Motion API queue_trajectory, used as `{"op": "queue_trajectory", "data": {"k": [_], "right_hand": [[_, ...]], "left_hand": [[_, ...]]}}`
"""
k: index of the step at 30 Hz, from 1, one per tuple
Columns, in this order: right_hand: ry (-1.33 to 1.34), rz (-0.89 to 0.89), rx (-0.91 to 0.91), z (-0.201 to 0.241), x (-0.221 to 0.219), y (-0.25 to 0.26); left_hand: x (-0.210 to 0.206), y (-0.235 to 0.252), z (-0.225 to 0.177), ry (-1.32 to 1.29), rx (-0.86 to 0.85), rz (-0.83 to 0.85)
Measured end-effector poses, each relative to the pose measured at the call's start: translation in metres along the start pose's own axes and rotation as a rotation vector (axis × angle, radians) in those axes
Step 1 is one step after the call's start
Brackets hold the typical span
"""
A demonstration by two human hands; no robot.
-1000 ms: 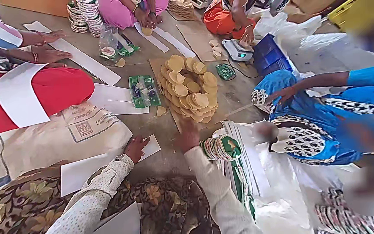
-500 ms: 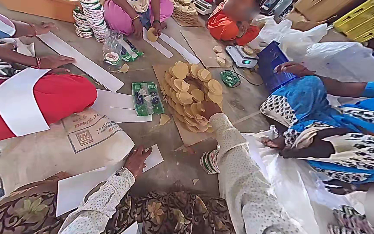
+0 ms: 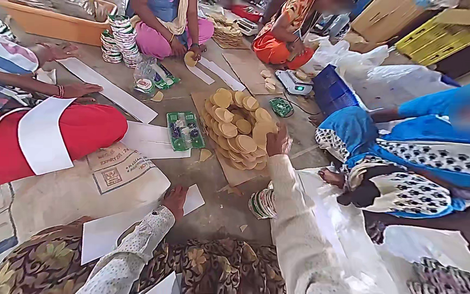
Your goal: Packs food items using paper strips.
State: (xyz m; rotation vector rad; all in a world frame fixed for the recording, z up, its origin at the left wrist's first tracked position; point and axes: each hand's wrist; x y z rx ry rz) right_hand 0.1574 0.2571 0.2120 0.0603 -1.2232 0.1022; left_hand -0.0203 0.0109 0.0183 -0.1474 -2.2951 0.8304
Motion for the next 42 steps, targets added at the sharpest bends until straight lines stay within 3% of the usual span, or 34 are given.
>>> {"op": "queue_trajectory", "data": {"k": [3, 6, 8, 11, 14, 19, 22, 27, 33, 36, 38, 40, 42], "right_hand": [[0.241, -0.094, 0.175, -0.032, -0.04, -0.052], [0.345, 0.024, 0.289, -0.035, -0.065, -0.136], [0.392, 0.108, 0.373, -0.035, -0.08, -0.186], [0.531, 0.252, 0.491, -0.042, -0.084, -0.232], [0.658, 0.359, 0.526, -0.052, -0.071, -0.25], [0.689, 0.376, 0.602, -0.067, -0.051, -0.253], [0.607, 0.342, 0.613, -0.072, -0.042, -0.258], [0.337, 0.013, 0.496, -0.081, -0.04, -0.262], [0.644, -0.306, 0.355, -0.089, -0.027, -0.26], [0.884, -0.055, 0.334, -0.092, -0.043, -0.261], [0.724, 0.093, 0.366, -0.092, -0.065, -0.263], [0.411, -0.005, 0.466, -0.09, -0.085, -0.264], [0.33, -0.077, 0.506, -0.09, -0.094, -0.26]], "left_hand": [[0.006, -0.007, -0.005, -0.394, -0.152, -0.122], [-0.01, -0.037, -0.049, -1.282, -0.188, -0.187], [-0.021, -0.059, -0.082, -1.688, -0.152, -0.239], [-0.038, -0.079, -0.102, -1.981, -0.118, -0.365], [-0.057, -0.091, -0.096, -2.173, -0.239, -0.246], [-0.079, -0.1, -0.089, -2.336, -0.482, -0.11], [-0.088, -0.105, -0.093, -2.326, -0.464, -0.165], [-0.101, -0.11, -0.096, -2.295, -0.317, -0.106], [-0.109, -0.096, -0.1, -2.395, -0.441, 0.194], [-0.106, -0.111, -0.117, -2.31, -0.362, -0.017], [-0.107, -0.112, -0.121, -2.294, -0.411, -0.01], [-0.1, -0.119, -0.13, -2.258, -0.325, -0.098], [-0.09, -0.121, -0.138, -2.16, -0.153, -0.216]]}}
Point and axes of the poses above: each hand's wrist, its own y-axis towards the middle knuckle, its own x-axis out of the back of the hand, z = x × y, and after that the axes turned 12 degrees about -y, right-handed
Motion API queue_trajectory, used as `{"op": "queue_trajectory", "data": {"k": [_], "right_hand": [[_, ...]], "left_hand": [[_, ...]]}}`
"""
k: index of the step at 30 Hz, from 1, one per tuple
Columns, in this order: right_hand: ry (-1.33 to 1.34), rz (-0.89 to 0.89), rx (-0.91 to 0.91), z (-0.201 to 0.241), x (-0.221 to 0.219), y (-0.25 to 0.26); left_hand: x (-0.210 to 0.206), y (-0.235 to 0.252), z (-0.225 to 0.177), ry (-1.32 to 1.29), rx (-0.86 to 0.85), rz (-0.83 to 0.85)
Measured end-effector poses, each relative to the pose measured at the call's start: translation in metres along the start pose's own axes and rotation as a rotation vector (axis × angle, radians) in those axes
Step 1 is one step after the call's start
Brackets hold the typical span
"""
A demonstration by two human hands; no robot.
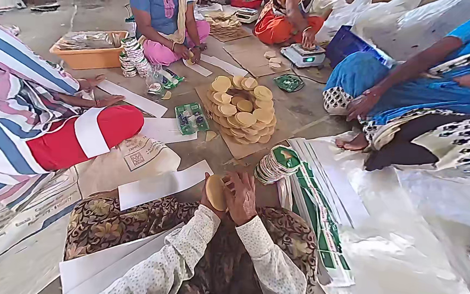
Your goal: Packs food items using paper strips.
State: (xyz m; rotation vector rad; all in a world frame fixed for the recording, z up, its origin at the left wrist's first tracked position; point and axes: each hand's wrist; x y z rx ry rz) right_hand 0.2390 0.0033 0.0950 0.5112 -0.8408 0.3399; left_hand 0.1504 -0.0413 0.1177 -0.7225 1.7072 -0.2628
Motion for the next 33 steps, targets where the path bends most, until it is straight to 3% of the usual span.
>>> {"op": "queue_trajectory", "data": {"k": [3, 7, 9, 11, 15, 17, 20, 22, 25, 28, 31, 33], "right_hand": [[0.21, 0.125, -0.099, -0.01, 0.0, 0.012], [0.22, 0.469, -0.213, -0.023, 0.011, 0.039], [0.196, 0.441, -0.229, -0.035, 0.004, 0.042], [0.207, 0.403, -0.204, -0.056, -0.014, 0.034], [-0.1, 0.64, -0.163, -0.057, -0.034, 0.03], [-0.152, 0.592, -0.08, -0.053, -0.039, 0.028], [0.14, 0.392, -0.135, -0.063, -0.044, 0.023], [0.243, 0.418, -0.175, -0.066, -0.043, 0.023], [-0.027, 0.524, -0.024, -0.062, -0.046, 0.026], [-0.032, 0.375, 0.084, -0.063, -0.051, 0.021], [0.208, 0.298, -0.036, -0.066, -0.044, 0.02], [0.102, 0.477, -0.085, -0.068, -0.039, 0.027]], "left_hand": [[-0.009, 0.012, -0.003, 0.358, -0.077, -0.142], [-0.005, 0.027, -0.006, 0.82, -0.295, 0.091], [0.01, 0.045, -0.003, 0.829, -0.405, 0.191], [0.05, 0.083, 0.003, 0.81, -0.458, 0.275], [0.077, 0.104, 0.016, 0.837, -0.281, 0.122], [0.074, 0.1, 0.017, 0.83, -0.283, 0.167], [0.073, 0.103, 0.009, 0.766, -0.435, 0.183], [0.071, 0.1, 0.005, 0.815, -0.38, 0.113], [0.071, 0.093, 0.013, 0.92, -0.24, 0.05], [0.071, 0.089, 0.011, 0.921, -0.245, 0.145], [0.064, 0.071, -0.02, 1.004, -0.456, 0.232], [0.068, 0.051, -0.056, 1.113, -0.675, 0.201]]}}
Point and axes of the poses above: each hand's wrist, its own y-axis towards the middle knuckle, its own x-axis out of the back of the hand, z = x × y, and after that the axes turned 12 degrees about -y, right-handed
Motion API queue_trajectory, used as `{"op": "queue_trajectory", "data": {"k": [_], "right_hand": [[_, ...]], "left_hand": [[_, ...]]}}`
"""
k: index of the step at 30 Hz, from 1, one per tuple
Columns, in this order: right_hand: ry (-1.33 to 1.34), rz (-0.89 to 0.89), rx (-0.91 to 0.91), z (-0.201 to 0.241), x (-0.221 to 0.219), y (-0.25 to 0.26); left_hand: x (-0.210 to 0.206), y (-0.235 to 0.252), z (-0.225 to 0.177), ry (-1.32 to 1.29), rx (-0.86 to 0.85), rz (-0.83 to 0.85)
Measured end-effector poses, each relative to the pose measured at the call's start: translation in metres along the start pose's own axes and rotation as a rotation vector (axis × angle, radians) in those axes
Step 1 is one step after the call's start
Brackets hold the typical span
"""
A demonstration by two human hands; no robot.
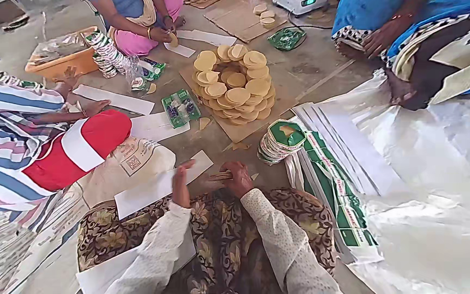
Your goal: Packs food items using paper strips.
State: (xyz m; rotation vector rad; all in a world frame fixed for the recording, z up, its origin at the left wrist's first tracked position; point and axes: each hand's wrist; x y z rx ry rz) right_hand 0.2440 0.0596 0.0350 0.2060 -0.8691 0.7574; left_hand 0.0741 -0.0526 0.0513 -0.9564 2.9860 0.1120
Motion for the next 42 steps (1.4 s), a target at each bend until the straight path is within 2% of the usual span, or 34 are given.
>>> {"op": "queue_trajectory", "data": {"k": [2, 4, 5, 7, 9, 12, 16, 20, 22, 24, 26, 29, 31, 33, 38, 42], "right_hand": [[-0.138, 0.111, -0.023, -0.001, 0.0, 0.005], [-0.109, 0.043, 0.005, 0.001, 0.0, 0.004], [-0.072, 0.006, 0.012, 0.003, 0.0, 0.002], [-0.09, 0.051, -0.005, 0.006, 0.002, 0.002], [-0.178, 0.176, -0.04, 0.007, -0.001, 0.005], [-0.191, 0.168, -0.012, 0.008, -0.006, 0.005], [-0.299, 0.225, -0.007, 0.015, -0.005, 0.0], [-0.289, 0.239, 0.026, 0.015, -0.008, -0.003], [-0.288, 0.266, 0.022, 0.018, -0.009, -0.003], [-0.277, 0.252, 0.015, 0.02, -0.008, -0.007], [-0.278, 0.231, 0.006, 0.02, -0.006, -0.012], [-0.322, 0.26, -0.021, 0.019, -0.007, -0.016], [-0.315, 0.253, -0.026, 0.019, -0.006, -0.019], [-0.284, 0.21, 0.005, 0.02, -0.006, -0.023], [-0.34, 0.335, 0.005, 0.026, -0.008, -0.018], [-0.337, 0.365, -0.056, 0.025, -0.008, -0.017]], "left_hand": [[0.051, -0.005, -0.015, 0.212, -0.113, -0.112], [0.111, -0.013, -0.023, 0.514, -0.12, -0.214], [0.141, -0.019, -0.023, 0.645, -0.05, -0.249], [0.188, -0.031, -0.019, 0.791, 0.172, -0.265], [0.208, -0.045, -0.01, 0.671, 0.329, -0.298], [0.202, -0.052, -0.008, 0.423, 0.324, -0.342], [0.18, -0.032, -0.016, 0.339, 0.16, -0.404], [0.132, 0.025, -0.073, 0.45, 0.069, -0.214], [0.092, 0.057, -0.102, 0.392, 0.018, -0.111], [0.045, 0.077, -0.122, 0.21, -0.021, -0.053], [0.001, 0.086, -0.141, -0.11, 0.015, -0.045], [-0.039, 0.083, -0.169, -0.438, 0.103, -0.171], [-0.036, 0.077, -0.169, -0.499, 0.12, -0.245], [-0.02, 0.071, -0.156, -0.446, 0.153, -0.342], [0.043, 0.045, -0.071, -0.298, 0.363, -0.54], [0.103, 0.017, -0.001, 0.012, 0.453, -0.459]]}}
Point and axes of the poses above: each hand's wrist, its own y-axis towards the middle knuckle, its own x-axis out of the back of the hand, z = x × y, and after that the axes turned 12 degrees about -y, right-handed
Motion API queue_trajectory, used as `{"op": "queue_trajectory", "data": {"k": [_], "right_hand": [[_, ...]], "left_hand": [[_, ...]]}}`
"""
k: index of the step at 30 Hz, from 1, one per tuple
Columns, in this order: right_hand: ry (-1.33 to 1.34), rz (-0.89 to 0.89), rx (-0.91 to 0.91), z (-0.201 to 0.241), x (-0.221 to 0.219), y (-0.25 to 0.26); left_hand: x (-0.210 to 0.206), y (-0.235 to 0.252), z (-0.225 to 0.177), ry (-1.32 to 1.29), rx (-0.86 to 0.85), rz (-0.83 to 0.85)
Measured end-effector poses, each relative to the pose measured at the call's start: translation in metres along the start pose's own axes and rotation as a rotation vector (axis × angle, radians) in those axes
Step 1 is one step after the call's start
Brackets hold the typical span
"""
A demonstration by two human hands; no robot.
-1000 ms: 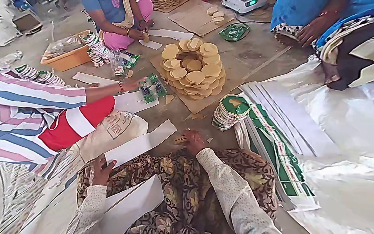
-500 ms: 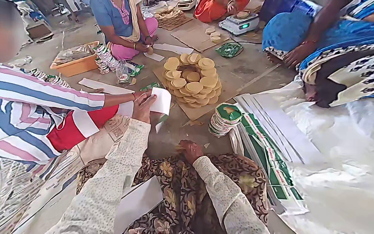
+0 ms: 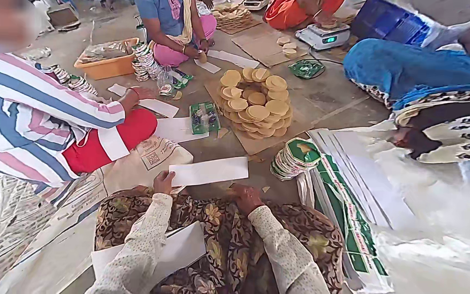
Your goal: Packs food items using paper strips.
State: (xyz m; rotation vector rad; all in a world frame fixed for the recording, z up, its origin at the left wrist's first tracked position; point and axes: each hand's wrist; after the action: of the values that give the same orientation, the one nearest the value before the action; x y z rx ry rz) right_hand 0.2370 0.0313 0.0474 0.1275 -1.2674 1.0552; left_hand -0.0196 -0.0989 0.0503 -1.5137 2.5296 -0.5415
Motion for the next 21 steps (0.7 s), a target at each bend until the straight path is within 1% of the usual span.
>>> {"op": "queue_trajectory", "data": {"k": [2, 3, 6, 8, 9, 10, 12, 13, 14, 15, 18, 19, 21], "right_hand": [[0.062, -0.064, 0.011, 0.001, 0.002, -0.002], [0.115, -0.113, 0.017, 0.004, 0.006, -0.003], [0.329, -0.347, 0.081, 0.026, 0.014, 0.007], [0.435, -0.415, 0.15, 0.048, 0.016, 0.031], [0.444, -0.397, 0.176, 0.058, 0.014, 0.045], [0.414, -0.331, 0.19, 0.067, 0.011, 0.059], [0.26, -0.16, 0.199, 0.08, 0.002, 0.082], [0.187, -0.107, 0.198, 0.085, -0.004, 0.09], [0.155, -0.093, 0.192, 0.089, -0.007, 0.093], [0.154, -0.12, 0.187, 0.092, -0.008, 0.092], [0.276, -0.279, 0.204, 0.098, -0.016, 0.084], [0.279, -0.299, 0.213, 0.098, -0.019, 0.085], [0.226, -0.264, 0.219, 0.096, -0.028, 0.088]], "left_hand": [[0.025, 0.01, 0.019, 0.136, -0.023, -0.01], [0.034, 0.014, 0.025, 0.163, -0.037, -0.028], [0.04, 0.017, 0.033, 0.105, -0.054, -0.07], [0.034, 0.018, 0.03, 0.031, -0.058, -0.087], [0.031, 0.018, 0.027, -0.001, -0.06, -0.094], [0.03, 0.018, 0.025, -0.028, -0.069, -0.098], [0.027, 0.017, 0.024, -0.066, -0.089, -0.101], [0.026, 0.018, 0.024, -0.062, -0.101, -0.096], [0.026, 0.018, 0.025, -0.044, -0.115, -0.087], [0.027, 0.018, 0.026, -0.023, -0.128, -0.076], [0.028, 0.014, 0.026, 0.073, -0.161, -0.032], [0.026, 0.013, 0.025, 0.105, -0.178, -0.025], [0.023, 0.012, 0.024, 0.164, -0.213, -0.004]]}}
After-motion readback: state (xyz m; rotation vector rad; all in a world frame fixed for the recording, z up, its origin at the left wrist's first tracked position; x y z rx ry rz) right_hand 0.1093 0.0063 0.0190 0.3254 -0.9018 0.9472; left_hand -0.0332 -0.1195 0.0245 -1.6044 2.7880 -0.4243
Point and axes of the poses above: each hand's wrist, its own y-axis towards the middle knuckle, its own x-axis out of the back of the hand, z = x × y, and after that the axes turned 12 degrees about -y, right-handed
